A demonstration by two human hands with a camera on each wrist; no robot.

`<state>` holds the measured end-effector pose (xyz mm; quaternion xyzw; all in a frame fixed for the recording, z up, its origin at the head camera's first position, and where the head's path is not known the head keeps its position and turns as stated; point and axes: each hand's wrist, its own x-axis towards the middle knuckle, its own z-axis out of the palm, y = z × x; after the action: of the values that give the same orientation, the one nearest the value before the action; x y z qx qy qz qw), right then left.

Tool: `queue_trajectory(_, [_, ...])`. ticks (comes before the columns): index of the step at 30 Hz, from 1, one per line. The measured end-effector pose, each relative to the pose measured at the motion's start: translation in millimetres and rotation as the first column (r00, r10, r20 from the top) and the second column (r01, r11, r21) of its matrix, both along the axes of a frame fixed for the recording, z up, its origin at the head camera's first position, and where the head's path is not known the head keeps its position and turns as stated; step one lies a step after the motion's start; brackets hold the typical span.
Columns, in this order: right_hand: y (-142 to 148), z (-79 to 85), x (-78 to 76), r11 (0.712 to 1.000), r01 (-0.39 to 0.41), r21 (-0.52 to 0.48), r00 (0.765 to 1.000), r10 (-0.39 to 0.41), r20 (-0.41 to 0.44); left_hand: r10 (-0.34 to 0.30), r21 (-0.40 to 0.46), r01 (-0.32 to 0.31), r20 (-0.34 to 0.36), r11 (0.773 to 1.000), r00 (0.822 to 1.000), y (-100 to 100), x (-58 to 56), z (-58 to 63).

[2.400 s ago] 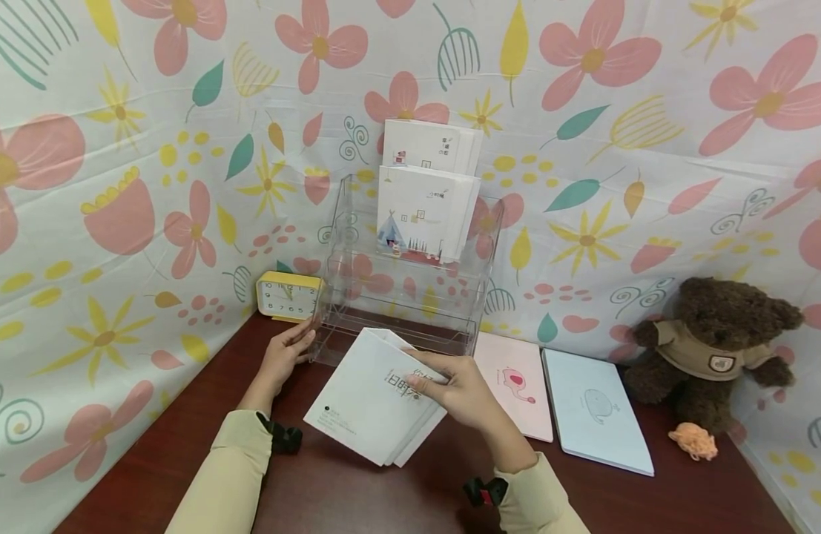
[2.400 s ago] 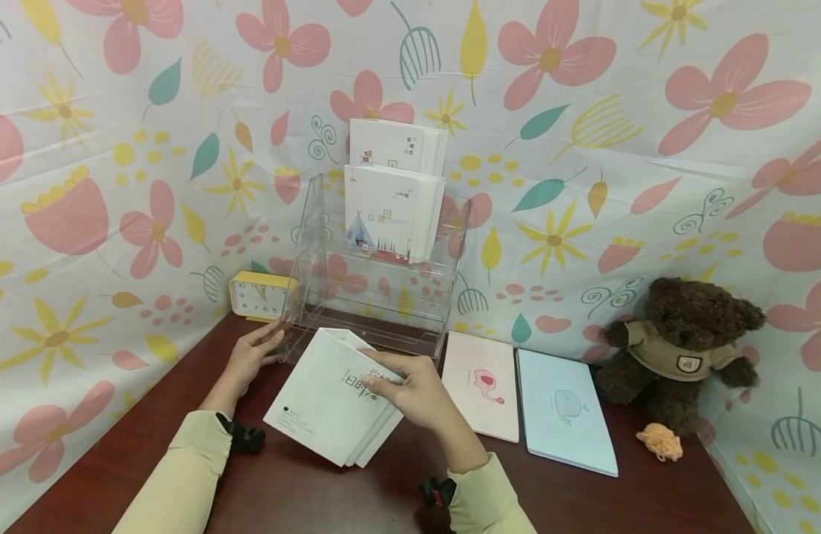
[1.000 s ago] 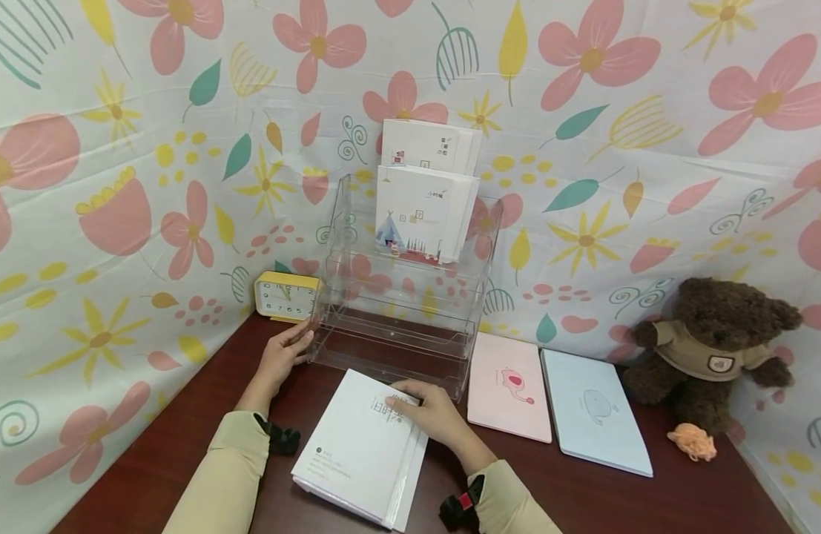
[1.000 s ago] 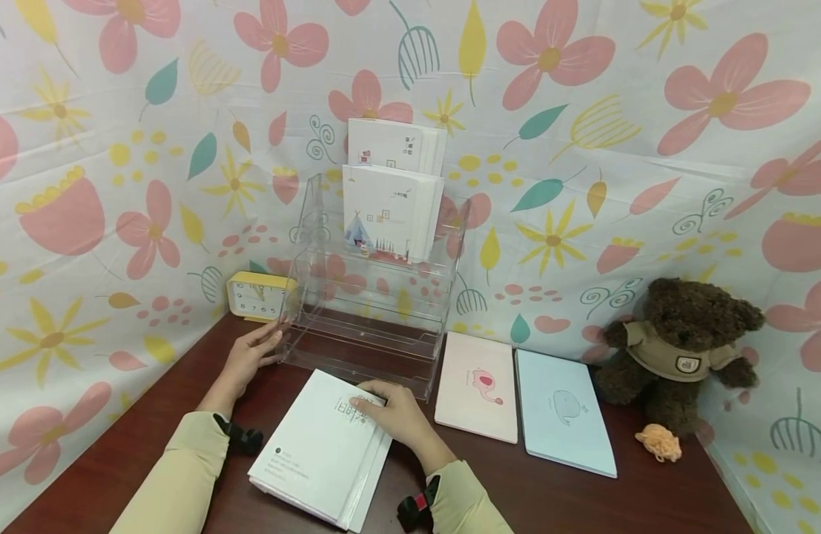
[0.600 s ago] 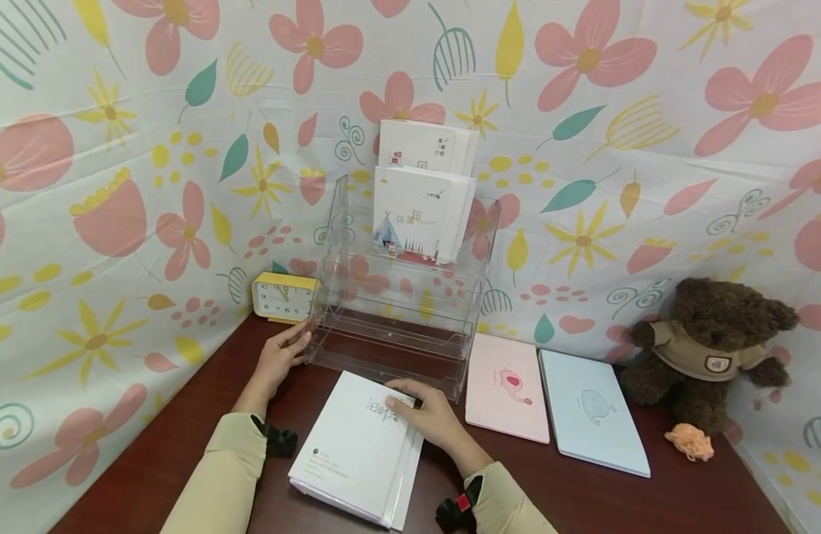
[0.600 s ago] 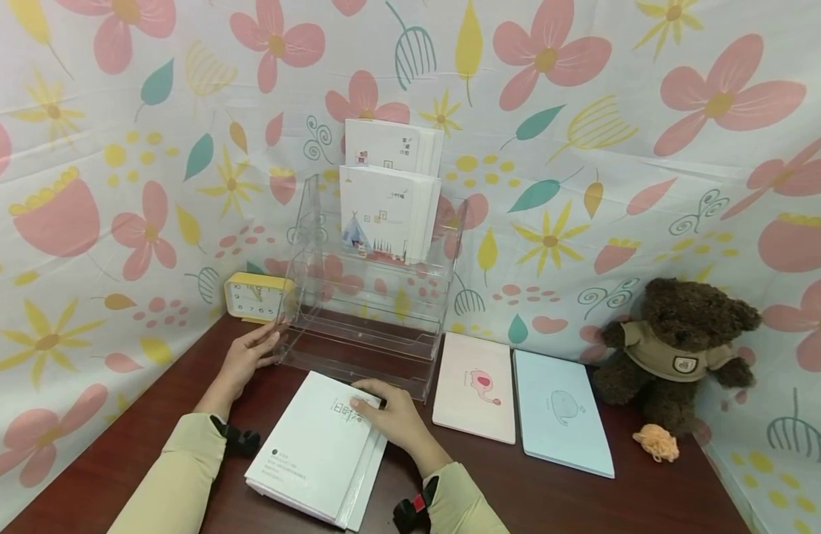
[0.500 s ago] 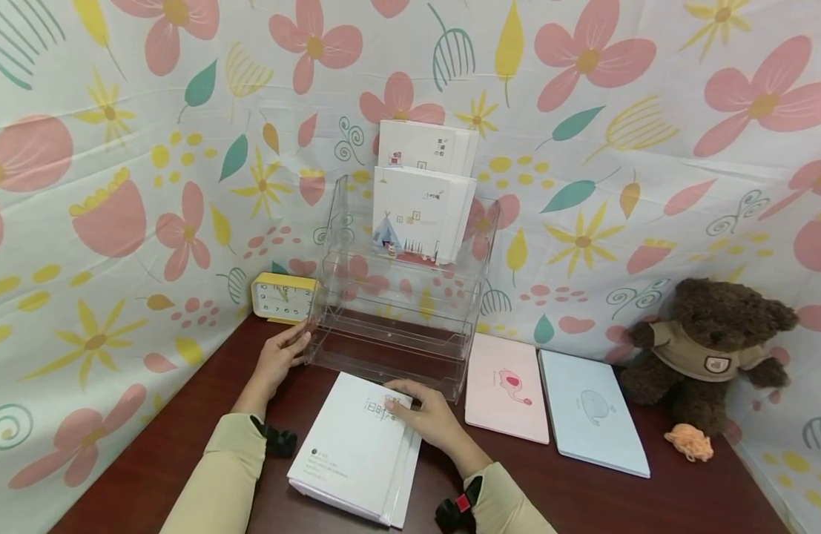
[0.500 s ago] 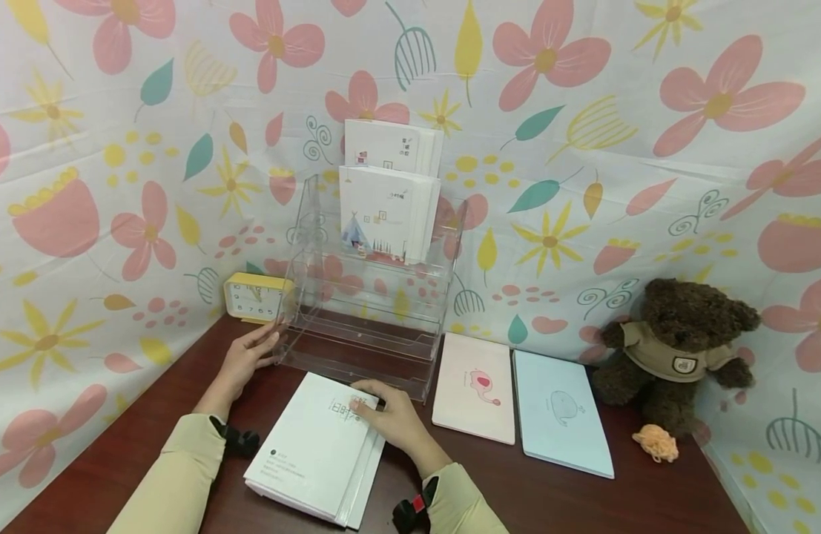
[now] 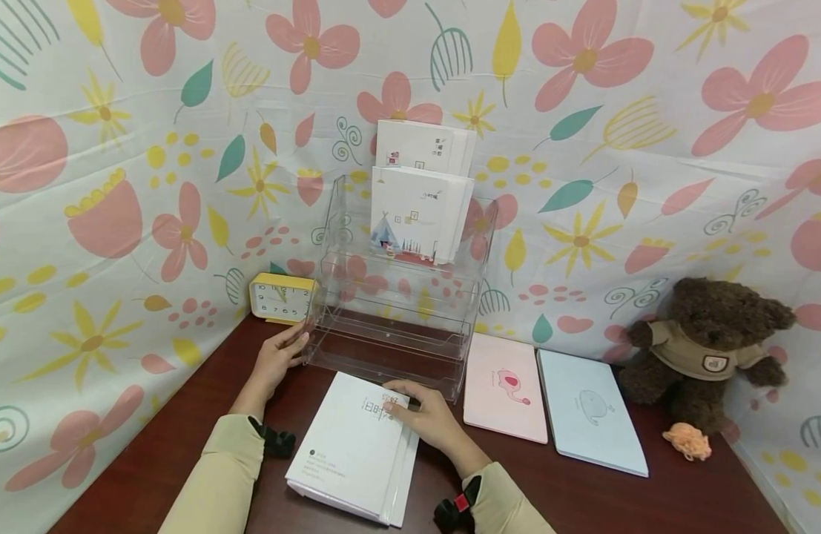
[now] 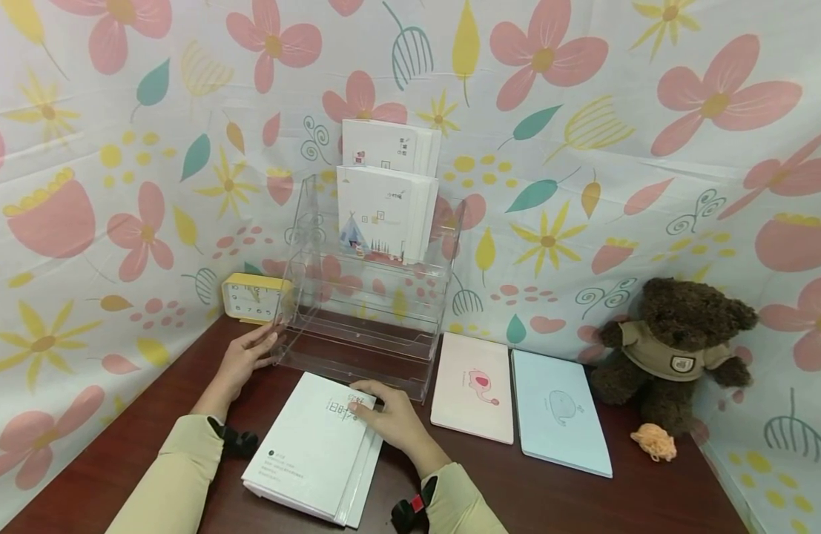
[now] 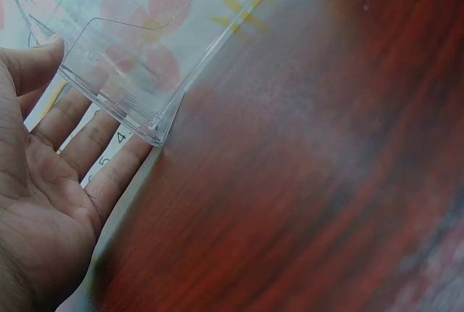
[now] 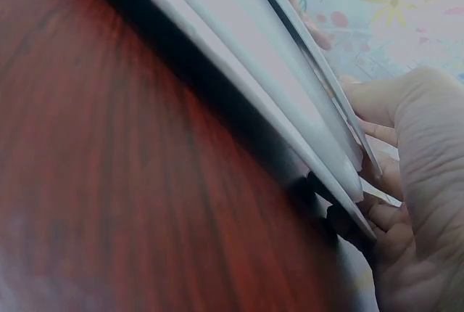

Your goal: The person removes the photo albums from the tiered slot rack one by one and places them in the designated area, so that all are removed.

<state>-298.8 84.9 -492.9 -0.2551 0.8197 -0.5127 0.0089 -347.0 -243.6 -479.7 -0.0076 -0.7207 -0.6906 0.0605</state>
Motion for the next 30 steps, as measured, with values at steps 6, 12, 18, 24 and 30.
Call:
queue_trajectory(6, [1.5, -3.3, -2.6, 1.000, -0.008, -0.018, 1.000, 0.007, -0.012, -0.008, -0.008, 0.008, 0.001, 1.000, 1.000, -1.3, 0.2, 0.0])
queue_trajectory(12, [2.1, -3.0, -2.8, 1.000, -0.009, -0.001, 0.999, 0.009, -0.035, -0.008, 0.003, 0.008, -0.004, 1.000, 1.000, -1.3, 0.0, 0.6])
queue_trajectory(18, [3.0, -2.8, -2.4, 0.998, 0.000, 0.065, 0.996, 0.006, -0.092, -0.004, 0.005, 0.004, -0.004, 1.000, 1.000, -0.9, -0.4, -0.2])
queue_trajectory(24, [2.9, -2.8, -1.5, 0.998, -0.004, 0.067, 0.997, 0.009, -0.077, -0.005, 0.018, 0.005, 0.014, 1.000, 1.000, -2.2, -1.2, -1.9])
queue_trajectory(30, [2.7, -4.7, -2.0, 0.998, -0.007, 0.060, 0.999, 0.010, -0.054, -0.020, 0.035, 0.019, 0.017, 0.999, 1.000, -2.2, -0.3, -0.8])
